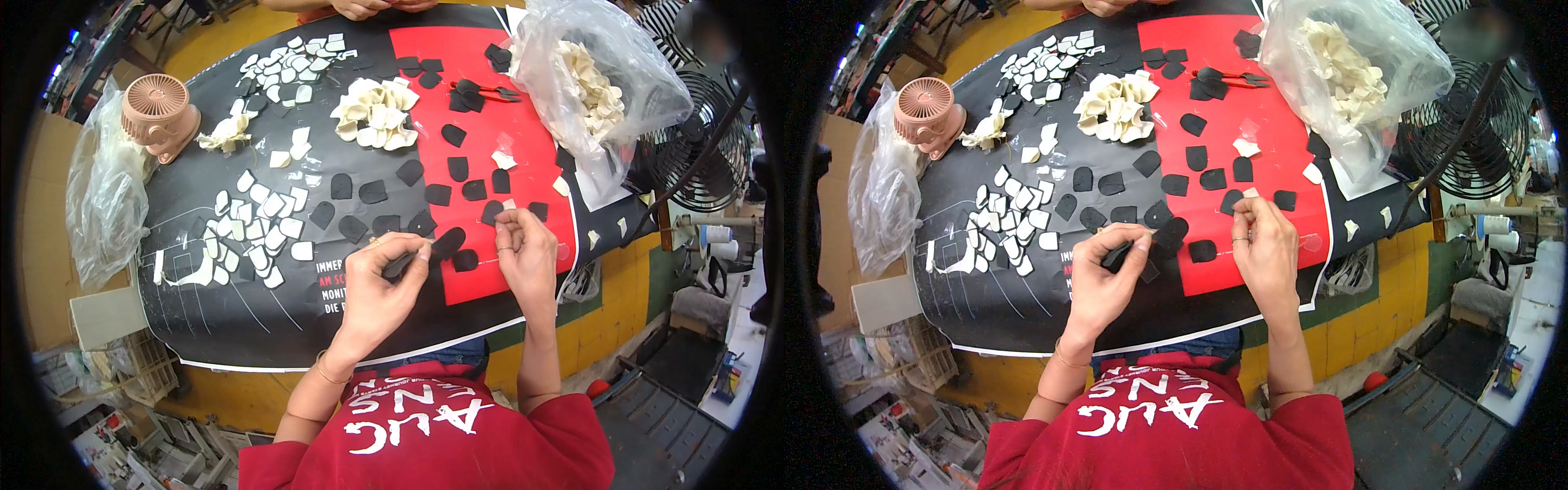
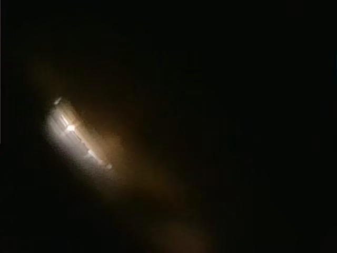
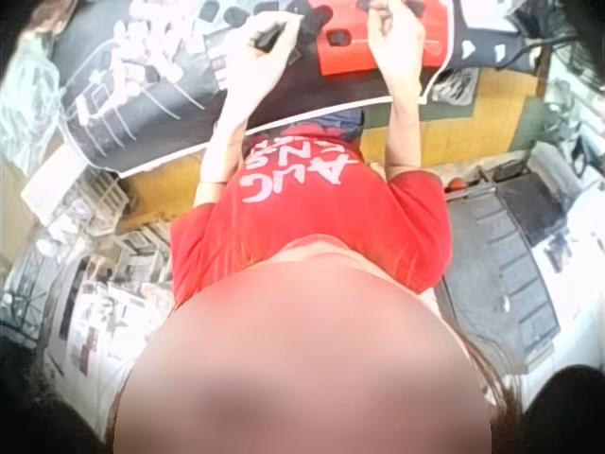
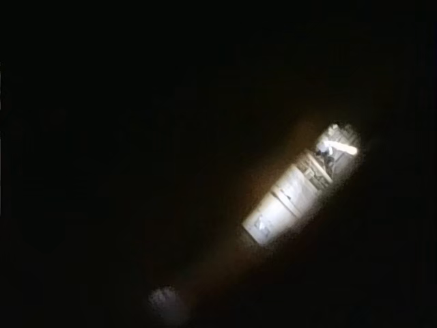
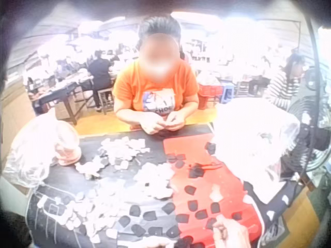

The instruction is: The person repeatedly picks small black and white foam pieces from a table, folds or bends them by hand, and places them back on the table. Another person across the table also handles similar pieces. The camera wearer continues this repetitive folding and placement throughout the clip.

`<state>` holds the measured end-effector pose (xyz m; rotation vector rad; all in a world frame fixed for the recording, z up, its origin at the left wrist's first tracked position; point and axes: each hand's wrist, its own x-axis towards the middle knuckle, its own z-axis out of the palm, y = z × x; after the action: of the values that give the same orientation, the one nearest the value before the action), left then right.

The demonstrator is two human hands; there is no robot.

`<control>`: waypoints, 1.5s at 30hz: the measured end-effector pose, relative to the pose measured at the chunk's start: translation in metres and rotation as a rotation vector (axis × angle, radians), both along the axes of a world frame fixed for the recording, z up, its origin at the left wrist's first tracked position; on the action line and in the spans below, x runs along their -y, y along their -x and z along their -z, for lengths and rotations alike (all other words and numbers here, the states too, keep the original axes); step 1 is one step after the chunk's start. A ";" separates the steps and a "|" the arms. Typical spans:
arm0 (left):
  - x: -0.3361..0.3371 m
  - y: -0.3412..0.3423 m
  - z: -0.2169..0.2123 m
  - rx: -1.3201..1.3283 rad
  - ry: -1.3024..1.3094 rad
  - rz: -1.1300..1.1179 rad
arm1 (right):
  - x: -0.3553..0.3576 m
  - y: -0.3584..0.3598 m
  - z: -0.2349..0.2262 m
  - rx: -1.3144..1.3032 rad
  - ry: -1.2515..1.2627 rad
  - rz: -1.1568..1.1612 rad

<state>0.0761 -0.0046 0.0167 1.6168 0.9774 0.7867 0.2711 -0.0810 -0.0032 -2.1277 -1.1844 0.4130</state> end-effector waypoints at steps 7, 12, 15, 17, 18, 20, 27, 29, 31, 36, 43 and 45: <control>0.010 -0.011 0.000 0.035 0.041 0.119 | 0.021 0.008 -0.020 -0.509 -0.108 -0.057; 0.018 -0.014 0.001 0.054 0.118 0.143 | 0.022 0.020 -0.021 -0.453 -0.292 -0.303; 0.019 -0.009 0.001 0.112 0.284 0.065 | 0.014 0.006 -0.018 -0.393 -0.382 -0.124; 0.015 -0.001 0.001 0.189 0.341 0.048 | 0.005 -0.016 -0.015 -0.494 -0.424 0.014; 0.013 0.002 0.001 0.191 0.328 0.037 | -0.004 -0.030 -0.011 -0.271 -0.427 0.073; 0.011 0.010 0.000 0.228 0.423 0.035 | -0.019 -0.056 0.000 -0.150 -0.419 0.186; 0.017 0.013 0.003 0.391 0.463 0.117 | -0.027 -0.073 0.016 0.586 -0.248 0.120; 0.018 0.008 0.006 0.447 0.361 0.092 | -0.015 -0.051 0.004 0.473 -0.303 0.110; 0.021 0.004 0.007 0.396 0.257 0.112 | -0.002 -0.017 -0.006 -0.354 -0.297 -0.050; 0.028 -0.008 0.010 0.172 -0.136 0.090 | 0.011 0.049 -0.017 -1.225 -0.208 -0.458; 0.025 0.029 0.017 0.057 -0.248 -0.060 | -0.020 -0.016 -0.038 -0.581 -0.448 -0.178; 0.027 0.043 0.022 -0.092 -0.314 -0.150 | -0.042 -0.053 -0.040 -0.355 -0.312 -0.025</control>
<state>0.0331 -0.0313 -0.0050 1.8769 1.0909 1.0155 0.3246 -0.0391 0.0368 -1.6908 -0.9972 0.5520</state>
